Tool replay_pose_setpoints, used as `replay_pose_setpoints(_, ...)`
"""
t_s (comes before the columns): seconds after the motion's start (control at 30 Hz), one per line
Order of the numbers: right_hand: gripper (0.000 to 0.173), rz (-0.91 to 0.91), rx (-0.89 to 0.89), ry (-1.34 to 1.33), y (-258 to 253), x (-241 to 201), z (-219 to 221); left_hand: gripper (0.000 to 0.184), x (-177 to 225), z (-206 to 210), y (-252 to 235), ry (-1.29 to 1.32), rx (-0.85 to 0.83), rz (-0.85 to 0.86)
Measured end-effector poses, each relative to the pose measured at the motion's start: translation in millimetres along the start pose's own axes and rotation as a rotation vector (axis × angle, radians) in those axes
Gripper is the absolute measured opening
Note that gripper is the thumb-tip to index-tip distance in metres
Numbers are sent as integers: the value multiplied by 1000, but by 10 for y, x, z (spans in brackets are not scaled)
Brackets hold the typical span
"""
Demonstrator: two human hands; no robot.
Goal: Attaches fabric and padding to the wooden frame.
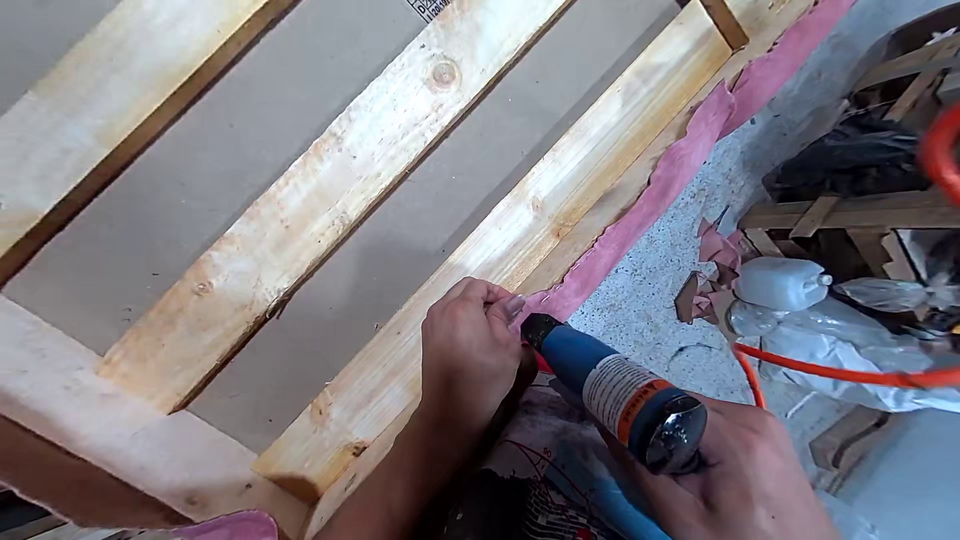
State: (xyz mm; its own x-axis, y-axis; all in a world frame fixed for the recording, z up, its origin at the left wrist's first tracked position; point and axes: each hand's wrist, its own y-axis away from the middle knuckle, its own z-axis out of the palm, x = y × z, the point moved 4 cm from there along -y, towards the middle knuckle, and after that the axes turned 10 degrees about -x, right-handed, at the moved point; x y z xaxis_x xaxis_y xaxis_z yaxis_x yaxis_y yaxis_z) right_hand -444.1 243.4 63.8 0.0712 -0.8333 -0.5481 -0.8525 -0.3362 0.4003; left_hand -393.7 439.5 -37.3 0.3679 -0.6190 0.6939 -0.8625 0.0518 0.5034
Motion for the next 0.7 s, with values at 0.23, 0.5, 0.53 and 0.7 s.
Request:
replay_pose_setpoints(0.23,27,-37,-41,2,-9,39,-106,17,59,-24,-51,-48,-72,51)
replay_pose_setpoints(0.5,32,-46,-97,-20,105,54,-187,28,-13,-205,24,-95,-217,325)
replay_pose_setpoints(0.53,32,-48,-100,-30,106,51,-177,24,-10,-183,43,-109,-144,372)
replay_pose_setpoints(0.7,32,-51,-89,-34,62,22,-115,7,-64,-146,-95,-40,41,304)
